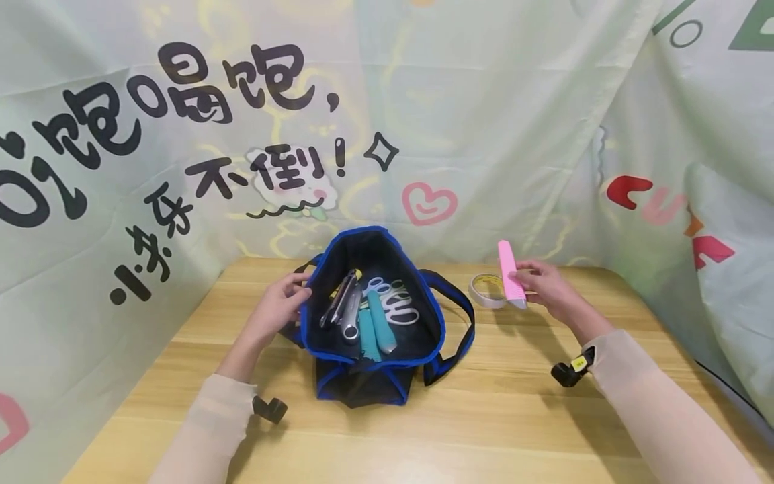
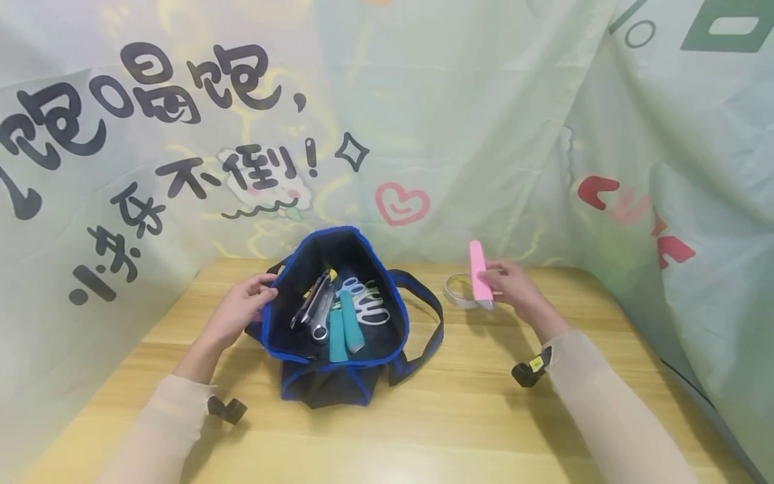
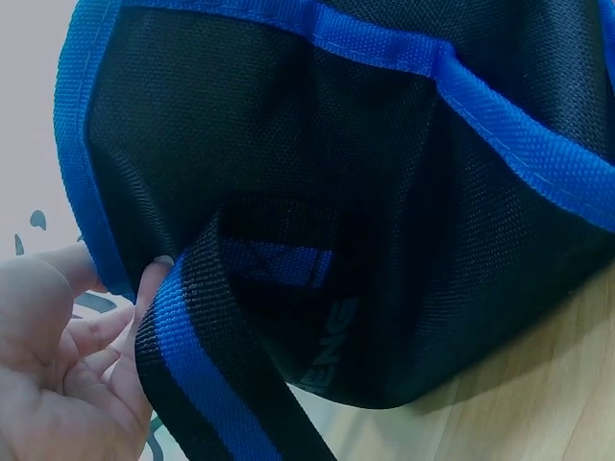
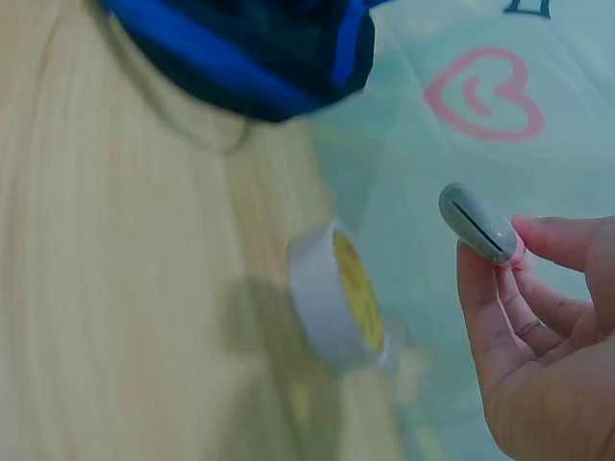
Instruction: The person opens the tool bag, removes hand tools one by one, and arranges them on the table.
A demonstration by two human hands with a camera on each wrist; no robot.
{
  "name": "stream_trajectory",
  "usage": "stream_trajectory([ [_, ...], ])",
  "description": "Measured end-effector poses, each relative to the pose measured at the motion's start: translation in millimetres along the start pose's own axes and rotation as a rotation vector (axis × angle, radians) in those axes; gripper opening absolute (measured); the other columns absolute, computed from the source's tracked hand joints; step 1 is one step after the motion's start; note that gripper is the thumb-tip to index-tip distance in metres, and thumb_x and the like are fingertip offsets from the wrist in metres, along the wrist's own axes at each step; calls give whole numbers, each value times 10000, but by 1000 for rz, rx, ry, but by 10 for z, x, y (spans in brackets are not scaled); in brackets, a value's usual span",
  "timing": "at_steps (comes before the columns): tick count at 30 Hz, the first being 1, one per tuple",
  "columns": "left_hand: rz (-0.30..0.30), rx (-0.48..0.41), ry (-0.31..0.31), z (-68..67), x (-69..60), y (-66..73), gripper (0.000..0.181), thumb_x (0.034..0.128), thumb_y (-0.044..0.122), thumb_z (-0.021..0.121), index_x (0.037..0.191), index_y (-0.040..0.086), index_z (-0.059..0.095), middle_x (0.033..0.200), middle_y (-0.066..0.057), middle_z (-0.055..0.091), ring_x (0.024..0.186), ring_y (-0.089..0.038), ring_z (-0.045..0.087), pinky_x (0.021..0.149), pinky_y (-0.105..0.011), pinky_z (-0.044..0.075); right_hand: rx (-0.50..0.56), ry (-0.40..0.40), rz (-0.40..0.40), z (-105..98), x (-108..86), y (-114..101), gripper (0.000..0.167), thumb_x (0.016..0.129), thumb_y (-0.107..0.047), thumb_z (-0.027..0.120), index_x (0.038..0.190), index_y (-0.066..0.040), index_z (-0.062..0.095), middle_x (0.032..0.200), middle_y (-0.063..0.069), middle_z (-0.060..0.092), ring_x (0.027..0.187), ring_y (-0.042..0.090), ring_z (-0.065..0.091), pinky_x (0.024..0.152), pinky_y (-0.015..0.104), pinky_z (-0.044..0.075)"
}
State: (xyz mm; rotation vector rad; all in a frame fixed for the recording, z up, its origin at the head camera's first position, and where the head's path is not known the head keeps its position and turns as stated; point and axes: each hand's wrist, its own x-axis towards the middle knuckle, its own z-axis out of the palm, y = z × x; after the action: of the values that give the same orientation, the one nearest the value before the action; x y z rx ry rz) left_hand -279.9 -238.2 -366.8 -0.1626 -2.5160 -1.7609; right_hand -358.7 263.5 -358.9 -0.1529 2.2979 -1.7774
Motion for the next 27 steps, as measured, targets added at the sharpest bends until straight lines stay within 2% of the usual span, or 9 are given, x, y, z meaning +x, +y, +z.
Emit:
stream_trajectory([
  [7, 5, 21, 5, -4, 5, 0, 424, 980, 108, 564, 1376, -24, 486, 959, -204, 604, 694, -209, 611, 596, -328, 564, 7, 4, 61, -212, -104, 285, 640, 1019, -186, 528, 1470, 137, 209, 1041, 22, 586, 864, 58, 617, 782, 284, 548],
  [13, -10, 27, -2, -8, -3, 28, 430, 991, 120, 553, 1385, -31, 471, 999, -235, 608, 730, -214, 615, 614, -322, 564, -13, 23, 92, -315, -149, 501, 627, 1011, -181, 544, 1449, 153, 244, 912, -48, 624, 801, 51, 617, 722, 255, 544],
  [17, -15, 26, -3, -16, -11, 27, 442, 993, 130, 554, 1395, -31, 459, 1012, -231, 610, 732, -214, 620, 625, -324, 564, -6, 28, 122, -340, -140, 620, 632, 1003, -173, 555, 1440, 164, 248, 881, -44, 635, 783, 51, 619, 710, 251, 548],
  [20, -16, 20, -3, -18, -20, 33, 445, 992, 135, 558, 1395, -27, 461, 1004, -215, 611, 719, -201, 615, 621, -313, 560, -52, 44, 144, -342, -131, 689, 620, 997, -195, 565, 1429, 155, 289, 889, -37, 630, 792, 40, 605, 712, 250, 547],
  [27, -23, 29, -18, 12, -125, 267, 412, 992, 72, 526, 1369, -79, 454, 1028, -291, 596, 730, -202, 615, 636, -310, 560, -154, 67, 149, -292, -120, 748, 594, 984, -216, 588, 1396, 145, 359, 1022, 83, 609, 817, 60, 585, 710, 256, 546],
])
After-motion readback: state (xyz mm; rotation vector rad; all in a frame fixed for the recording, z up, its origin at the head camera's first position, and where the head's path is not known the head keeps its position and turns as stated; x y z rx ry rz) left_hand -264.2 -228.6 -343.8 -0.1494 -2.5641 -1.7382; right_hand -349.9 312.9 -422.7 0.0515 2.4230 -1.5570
